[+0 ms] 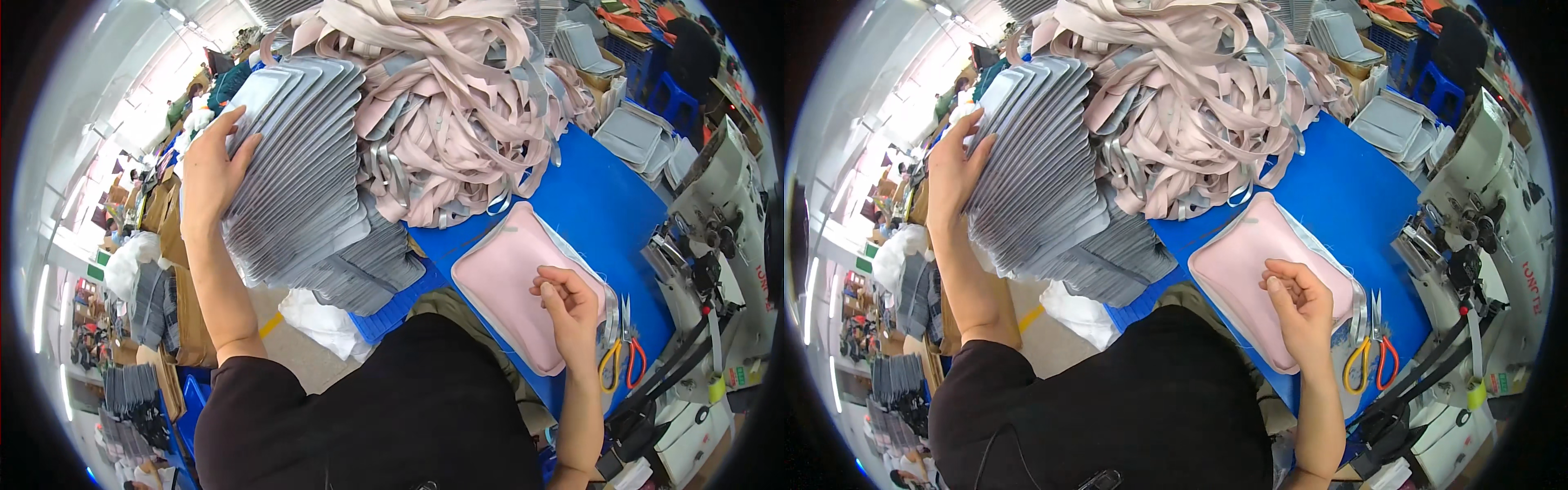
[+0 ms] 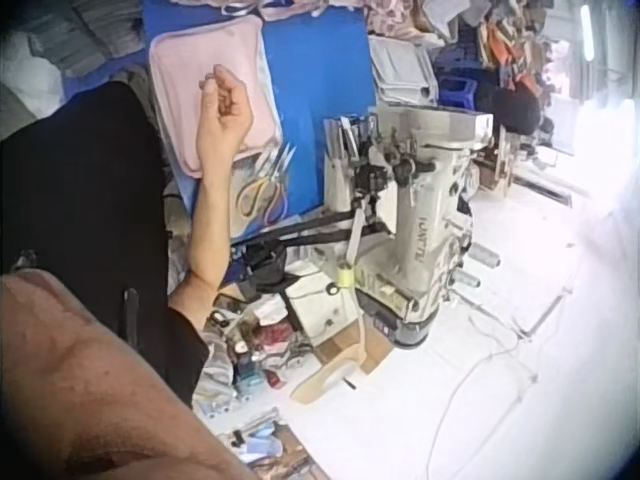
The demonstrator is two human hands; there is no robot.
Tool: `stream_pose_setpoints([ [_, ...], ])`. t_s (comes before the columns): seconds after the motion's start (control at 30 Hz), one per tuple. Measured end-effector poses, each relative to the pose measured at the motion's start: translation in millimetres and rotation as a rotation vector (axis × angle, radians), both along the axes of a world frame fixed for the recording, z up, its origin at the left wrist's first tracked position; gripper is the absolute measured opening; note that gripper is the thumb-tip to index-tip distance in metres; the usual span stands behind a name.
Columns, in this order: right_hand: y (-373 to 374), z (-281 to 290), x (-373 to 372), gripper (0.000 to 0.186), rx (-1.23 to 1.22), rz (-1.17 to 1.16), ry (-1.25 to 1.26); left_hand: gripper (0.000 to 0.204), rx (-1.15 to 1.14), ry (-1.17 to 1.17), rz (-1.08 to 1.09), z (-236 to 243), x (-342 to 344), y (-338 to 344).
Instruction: The person assembles face masks by hand at a sewing station. They pick up a mask body, align elastic straps, and feed the assembly through a sewing machine to stitch the straps in place. After sewing, they trim the excess thread with scissors and place the finished mask aside before repeating the process with the next unit.
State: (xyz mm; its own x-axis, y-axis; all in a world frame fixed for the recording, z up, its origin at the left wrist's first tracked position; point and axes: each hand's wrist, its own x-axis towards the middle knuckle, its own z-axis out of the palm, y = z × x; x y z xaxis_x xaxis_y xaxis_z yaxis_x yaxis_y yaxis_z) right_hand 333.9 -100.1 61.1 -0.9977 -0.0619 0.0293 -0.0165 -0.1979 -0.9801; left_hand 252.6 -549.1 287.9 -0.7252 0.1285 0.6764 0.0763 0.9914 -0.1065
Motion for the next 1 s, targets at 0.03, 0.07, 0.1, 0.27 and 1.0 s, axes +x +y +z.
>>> stream_pose_setpoints([
  [0.03,-3,-2,0,0.024,-0.017,0.010,-0.005,0.030,-0.023,-0.001,0.000,2,-1,-3],
  [0.07,-6,-4,0,0.024,-0.036,0.022,-0.009,0.029,-0.041,-0.017,0.012,4,-4,-8],
  [0.1,-8,-5,1,0.025,-0.050,0.030,-0.016,0.027,-0.043,-0.016,0.035,6,-4,-9],
  [0.27,-9,5,-2,0.042,-0.216,0.133,-0.145,0.020,-0.149,0.180,-0.259,-4,11,29],
  [1.0,94,-11,19,0.023,0.260,0.274,-0.401,0.022,0.943,-2.010,-0.867,-237,-117,246],
])
